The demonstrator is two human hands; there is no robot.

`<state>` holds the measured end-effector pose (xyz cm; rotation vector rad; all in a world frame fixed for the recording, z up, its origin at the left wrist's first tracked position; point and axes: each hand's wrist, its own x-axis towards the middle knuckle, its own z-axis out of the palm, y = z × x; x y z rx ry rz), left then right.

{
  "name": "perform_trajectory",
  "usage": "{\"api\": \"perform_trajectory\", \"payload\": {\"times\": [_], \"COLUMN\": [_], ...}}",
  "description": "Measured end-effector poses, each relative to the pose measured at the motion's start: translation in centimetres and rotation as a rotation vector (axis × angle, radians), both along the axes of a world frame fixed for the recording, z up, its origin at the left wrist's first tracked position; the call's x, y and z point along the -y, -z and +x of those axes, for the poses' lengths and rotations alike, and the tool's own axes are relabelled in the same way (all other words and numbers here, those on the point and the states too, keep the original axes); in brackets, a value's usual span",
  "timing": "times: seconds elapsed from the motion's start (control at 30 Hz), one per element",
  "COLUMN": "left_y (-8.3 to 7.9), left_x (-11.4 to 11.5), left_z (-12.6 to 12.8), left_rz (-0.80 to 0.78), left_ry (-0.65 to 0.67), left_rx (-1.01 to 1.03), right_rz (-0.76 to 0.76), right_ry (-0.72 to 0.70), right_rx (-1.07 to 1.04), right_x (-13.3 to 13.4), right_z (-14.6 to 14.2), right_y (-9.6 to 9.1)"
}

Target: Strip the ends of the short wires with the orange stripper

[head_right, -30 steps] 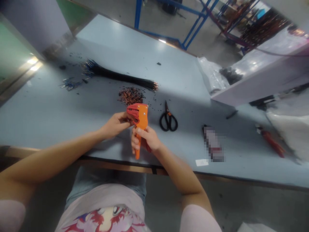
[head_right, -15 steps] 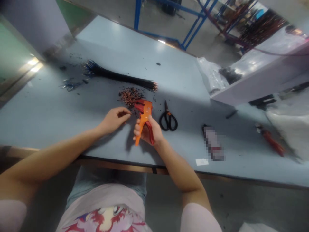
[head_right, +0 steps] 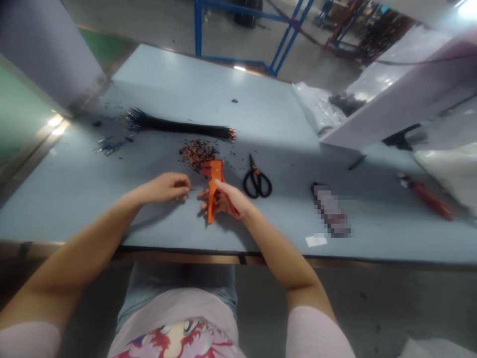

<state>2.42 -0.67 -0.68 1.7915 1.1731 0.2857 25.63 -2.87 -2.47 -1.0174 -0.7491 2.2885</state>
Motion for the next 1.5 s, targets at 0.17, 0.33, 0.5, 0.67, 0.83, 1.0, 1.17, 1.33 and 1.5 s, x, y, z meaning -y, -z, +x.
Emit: {"api": "perform_trajectory", "payload": {"times": [0.17,0.33,0.5,0.67,0.83,1.0,1.17,1.33,1.5], "left_y": [1.1,2.3,2.6,2.6,2.5,2.4,2.5,2.6,2.8], "left_x": [0.1,-0.2,0.0,0.2,0.7,1.4,1.9,2.1,1.5], "left_z": [0.9,1.3,1.7,2.0,2.2,2.0,1.7,1.6,1.7], "left_rz": [0.442,0.599,0.624,0.650,0.668,0.683,0.672,0.668,0.643], "left_ry": [-0.077,-0.080,-0.063,-0.097,-0.147,-0.277,-0.340,-0.351,-0.362], "left_rx": [-0.237,-0.384,-0.431,-0.453,-0.469,-0.506,-0.546,-0.598,-0.648], "right_rz": [0.282,0.229,0.159,0.110,0.134,0.162,0.208,0.240,0.224], "right_ry": [0.016,-0.098,-0.054,-0.020,0.034,0.111,0.176,0.136,0.134], "right_rx": [-0.111,-0.198,-0.216,-0.181,-0.134,-0.125,-0.138,-0.142,-0.121], "right_x": [-0.2,-1.0,-1.6,-1.7,-1.4,-1.2,-0.8,-0.4,-1.0], "right_z": [-0.2,0.4,0.7,0.5,0.1,-0.1,-0.1,-0.2,-0.3], "right_y": [1.0,1.6,1.6,1.5,1.5,1.5,1.2,1.0,1.7]}}
